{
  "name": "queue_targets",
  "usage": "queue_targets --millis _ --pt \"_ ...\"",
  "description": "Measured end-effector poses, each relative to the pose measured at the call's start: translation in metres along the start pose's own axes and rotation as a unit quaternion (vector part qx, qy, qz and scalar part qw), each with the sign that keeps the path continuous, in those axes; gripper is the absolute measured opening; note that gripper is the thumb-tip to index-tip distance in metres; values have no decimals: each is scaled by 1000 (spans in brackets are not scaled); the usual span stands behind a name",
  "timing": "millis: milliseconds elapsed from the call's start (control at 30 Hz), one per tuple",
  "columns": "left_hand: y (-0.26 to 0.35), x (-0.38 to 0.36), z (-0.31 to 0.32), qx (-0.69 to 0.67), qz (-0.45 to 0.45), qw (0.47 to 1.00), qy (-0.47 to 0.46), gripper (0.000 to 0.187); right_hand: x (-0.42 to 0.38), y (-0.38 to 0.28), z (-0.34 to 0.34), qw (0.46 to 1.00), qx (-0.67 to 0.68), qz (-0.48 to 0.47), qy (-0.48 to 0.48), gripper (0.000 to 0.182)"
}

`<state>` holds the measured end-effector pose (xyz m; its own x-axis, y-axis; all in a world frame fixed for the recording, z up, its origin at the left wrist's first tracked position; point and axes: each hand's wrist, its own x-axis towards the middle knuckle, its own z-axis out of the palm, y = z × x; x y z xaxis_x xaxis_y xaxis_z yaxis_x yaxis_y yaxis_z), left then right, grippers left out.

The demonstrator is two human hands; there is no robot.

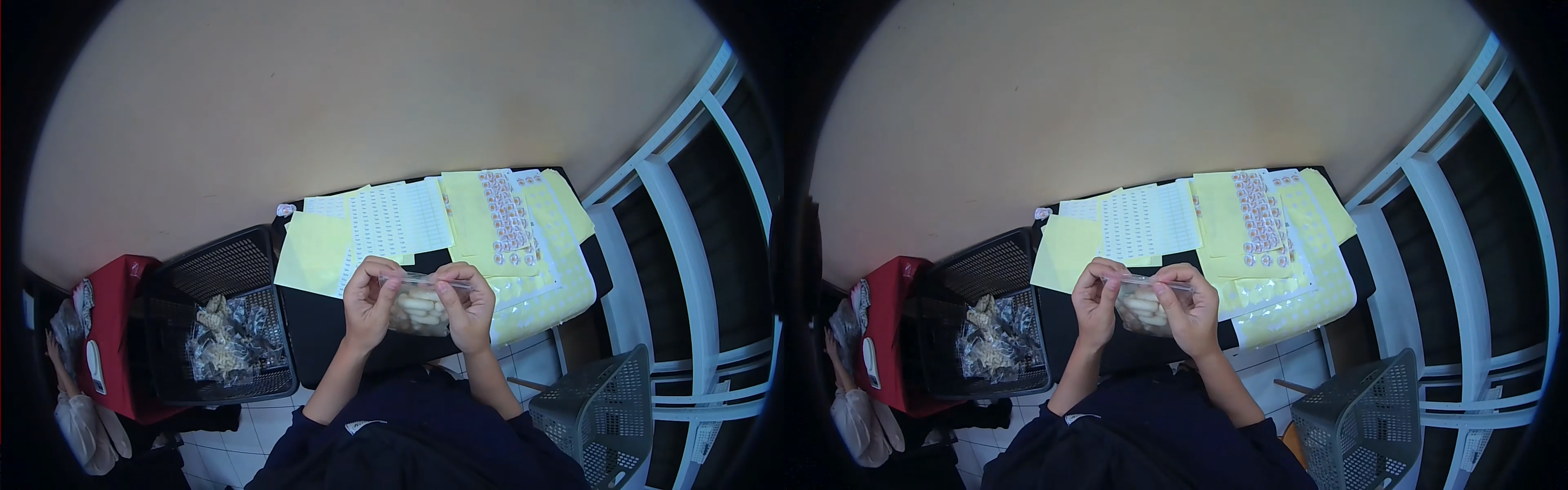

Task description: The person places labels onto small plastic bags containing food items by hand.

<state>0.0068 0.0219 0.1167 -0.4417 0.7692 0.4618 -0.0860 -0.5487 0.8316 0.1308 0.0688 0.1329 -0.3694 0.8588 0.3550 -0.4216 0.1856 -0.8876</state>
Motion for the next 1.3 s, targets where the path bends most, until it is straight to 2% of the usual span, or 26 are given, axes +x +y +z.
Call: queue_targets --millis 167,233,267,333,367,467,567,667,733,967,1133,1300 --pt "0 12 8 20 24 999 -12 3 13 -4 -17 1000 5 2 -9 14" --pt "-1 20 9 23 65 998 -15 4 33 -20 -22 963 -222 -155 -2 23" --pt "0 23 8 25 66 997 -12 4 39 -28 -25 963 -220 -155 -5 23" --pt "6 31 7 108 94 988 -51 5 49 -41 -29 884 -410 -188 -123 27" --pt "7 34 8 111 96 988 -48 5 53 -42 -28 881 -412 -182 -141 20" --pt "9 41 9 151 116 980 -52 6 64 -39 -26 866 -426 -189 -182 14" --pt "8 45 9 185 135 972 -52 7 71 -37 -24 876 -408 -176 -187 8" --pt "6 48 9 177 133 974 -40 6 77 -33 -22 882 -397 -166 -193 7" --pt "7 50 9 181 71 980 -33 6 80 -31 -21 879 -401 -174 -191 6" --pt "12 55 10 250 87 962 -70 8 85 -27 -19 855 -436 -217 -176 6" --pt "17 56 19 332 88 939 -25 8 86 -23 -16 847 -453 -236 -149 6" --pt "14 56 20 342 93 935 -1 6 86 -18 -9 837 -468 -257 -124 6"
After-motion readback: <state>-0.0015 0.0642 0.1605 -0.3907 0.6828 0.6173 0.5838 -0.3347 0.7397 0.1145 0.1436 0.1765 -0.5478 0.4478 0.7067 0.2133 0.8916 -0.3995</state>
